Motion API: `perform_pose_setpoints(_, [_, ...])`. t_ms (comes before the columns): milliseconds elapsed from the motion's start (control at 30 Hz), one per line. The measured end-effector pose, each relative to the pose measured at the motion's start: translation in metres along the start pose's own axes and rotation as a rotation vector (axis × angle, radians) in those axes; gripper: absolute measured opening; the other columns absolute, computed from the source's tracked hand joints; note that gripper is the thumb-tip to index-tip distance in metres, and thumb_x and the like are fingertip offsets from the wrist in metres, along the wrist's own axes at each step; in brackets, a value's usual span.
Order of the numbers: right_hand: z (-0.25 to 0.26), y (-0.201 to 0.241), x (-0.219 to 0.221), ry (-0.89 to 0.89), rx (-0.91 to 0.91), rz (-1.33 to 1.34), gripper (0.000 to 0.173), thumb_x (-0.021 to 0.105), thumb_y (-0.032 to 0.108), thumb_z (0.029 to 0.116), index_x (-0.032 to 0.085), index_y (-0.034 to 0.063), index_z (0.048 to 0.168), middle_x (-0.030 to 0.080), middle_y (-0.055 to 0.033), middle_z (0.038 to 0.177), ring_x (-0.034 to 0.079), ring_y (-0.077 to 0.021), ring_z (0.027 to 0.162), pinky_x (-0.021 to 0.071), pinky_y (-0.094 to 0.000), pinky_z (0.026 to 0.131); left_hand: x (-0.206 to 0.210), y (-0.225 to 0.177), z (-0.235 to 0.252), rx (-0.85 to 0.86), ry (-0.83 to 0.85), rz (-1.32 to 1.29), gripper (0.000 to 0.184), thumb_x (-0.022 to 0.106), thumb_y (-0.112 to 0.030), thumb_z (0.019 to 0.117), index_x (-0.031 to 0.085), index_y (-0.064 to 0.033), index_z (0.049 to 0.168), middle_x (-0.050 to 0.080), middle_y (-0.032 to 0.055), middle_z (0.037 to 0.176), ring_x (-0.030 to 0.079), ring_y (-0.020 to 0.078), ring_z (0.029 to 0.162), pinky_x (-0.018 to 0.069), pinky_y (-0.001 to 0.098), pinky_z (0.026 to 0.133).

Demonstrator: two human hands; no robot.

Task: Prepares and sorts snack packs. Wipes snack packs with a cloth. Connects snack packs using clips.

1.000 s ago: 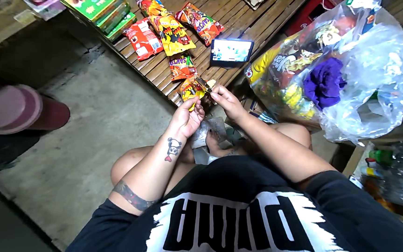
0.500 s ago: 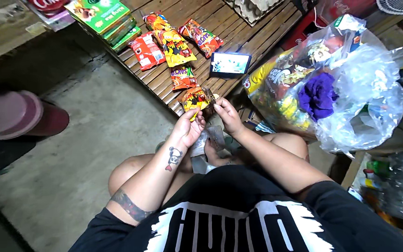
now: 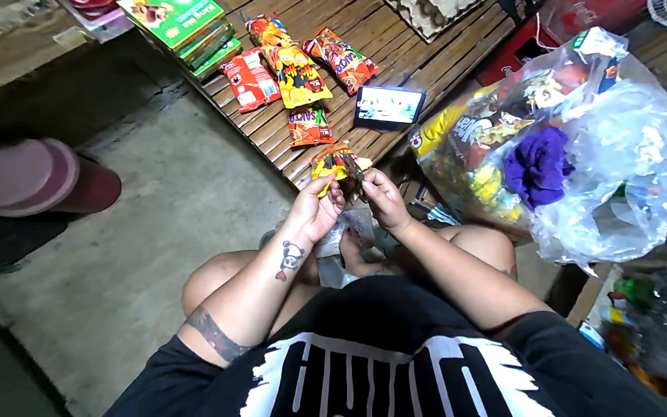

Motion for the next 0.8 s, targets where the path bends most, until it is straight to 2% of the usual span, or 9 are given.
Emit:
perform_pose_setpoints(67, [0.000, 0.000, -0.003, 0.013, -0.015, -0.002, 0.013, 0.052, 0.022, 0.0998, 0.060, 0.0150, 0.092, 0.058, 0.0072, 0.092, 0.056, 0.0003, 0.079, 0.0500, -0.0203, 0.071, 0.002, 0.001, -0.001, -0.010, -0.008, 0.006, 0.015, 0.051, -0.014, 0.1023, 0.056, -0.0125, 0.088, 0.054, -0.0015, 0.069, 0.056, 0.0054, 0.054, 0.0523, 0.0170, 0.053])
perform_pose_setpoints(200, [0.000, 0.002, -0.003, 0.029, -0.029, -0.031, 0.014, 0.053, 0.022, 0.0999, 0.061, 0.0132, 0.092, 0.060, 0.0064, 0.093, 0.058, 0.0002, 0.080, 0.0518, -0.0213, 0.073, 0.003, 0.001, -0.002, 0.006, -0.010, 0.012, 0.017, 0.051, -0.013, 0.1025, 0.056, -0.0132, 0.087, 0.053, -0.0024, 0.068, 0.055, 0.0049, 0.053, 0.0520, 0.0163, 0.053])
perform_pose_setpoints(367, [-0.001, 0.002, 0.002, 0.077, -0.053, -0.052, 0.022, 0.053, 0.030, 0.1007, 0.060, 0.0141, 0.088, 0.059, 0.0016, 0.109, 0.058, -0.0041, 0.096, 0.0514, -0.0236, 0.078, 0.004, -0.002, -0.003, 0.019, 0.008, -0.005, 0.018, 0.050, -0.016, 0.1032, 0.056, -0.0140, 0.086, 0.054, -0.0025, 0.068, 0.055, 0.0051, 0.054, 0.0520, 0.0165, 0.054])
perform_pose_setpoints(433, [0.000, 0.004, 0.004, 0.091, -0.068, -0.053, 0.021, 0.055, 0.032, 0.1003, 0.061, 0.0148, 0.089, 0.060, 0.0014, 0.116, 0.058, -0.0027, 0.095, 0.0513, -0.0217, 0.075, 0.005, -0.002, -0.004, 0.021, 0.024, -0.008, 0.020, 0.049, -0.016, 0.1037, 0.056, -0.0139, 0.085, 0.054, -0.0028, 0.068, 0.055, 0.0046, 0.054, 0.0522, 0.0161, 0.054])
perform_pose_setpoints(467, [0.000, 0.007, 0.006, 0.112, -0.085, -0.077, 0.021, 0.055, 0.031, 0.1001, 0.061, 0.0138, 0.089, 0.061, 0.0004, 0.121, 0.059, -0.0035, 0.102, 0.0519, -0.0226, 0.080, 0.005, -0.002, -0.004, 0.027, 0.024, -0.003, 0.020, 0.048, -0.015, 0.1034, 0.056, -0.0139, 0.085, 0.054, -0.0027, 0.067, 0.056, 0.0047, 0.054, 0.0525, 0.0164, 0.054])
perform_pose_setpoints(533, [0.000, 0.017, 0.011, 0.176, -0.162, -0.136, 0.025, 0.055, 0.029, 0.1005, 0.062, 0.0076, 0.090, 0.063, -0.0084, 0.129, 0.059, -0.0128, 0.121, 0.0510, -0.0311, 0.098, 0.005, -0.003, -0.005, 0.045, 0.025, 0.002, 0.016, 0.048, -0.015, 0.1031, 0.058, -0.0123, 0.091, 0.059, 0.0008, 0.074, 0.060, 0.0073, 0.059, 0.0545, 0.0186, 0.058])
perform_pose_setpoints(600, [0.001, 0.021, 0.013, 0.208, -0.233, -0.187, 0.029, 0.056, 0.030, 0.1019, 0.062, 0.0043, 0.091, 0.065, -0.0138, 0.129, 0.059, -0.0190, 0.126, 0.0501, -0.0368, 0.104, 0.005, -0.002, -0.005, 0.047, 0.046, 0.001, 0.013, 0.047, -0.016, 0.1041, 0.059, -0.0106, 0.101, 0.066, 0.0055, 0.086, 0.065, 0.0103, 0.068, 0.0566, 0.0211, 0.063])
perform_pose_setpoints(700, [-0.001, 0.019, 0.006, 0.112, -0.228, -0.203, 0.029, 0.055, 0.030, 0.1019, 0.063, 0.0043, 0.093, 0.065, -0.0119, 0.125, 0.062, -0.0152, 0.117, 0.0540, -0.0321, 0.094, 0.006, -0.002, -0.004, 0.024, 0.045, 0.003, 0.014, 0.048, -0.017, 0.1045, 0.059, -0.0118, 0.096, 0.060, 0.0016, 0.077, 0.061, 0.0077, 0.060, 0.0551, 0.0189, 0.058])
perform_pose_setpoints(800, [-0.001, 0.010, -0.003, 0.016, -0.180, -0.121, 0.030, 0.052, 0.041, 0.1035, 0.064, 0.0153, 0.094, 0.059, -0.0001, 0.117, 0.060, -0.0075, 0.100, 0.0551, -0.0251, 0.077, 0.008, 0.000, -0.004, -0.013, 0.077, 0.001, 0.014, 0.050, -0.018, 0.1048, 0.058, -0.0122, 0.095, 0.056, -0.0008, 0.073, 0.057, 0.0061, 0.056, 0.0542, 0.0177, 0.056])
Point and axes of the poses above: each hand's wrist, its own z-axis towards the middle knuckle, its own x-axis out of the palm, y = z × x, the point moved 8 cm from there along z, towards the middle knuckle
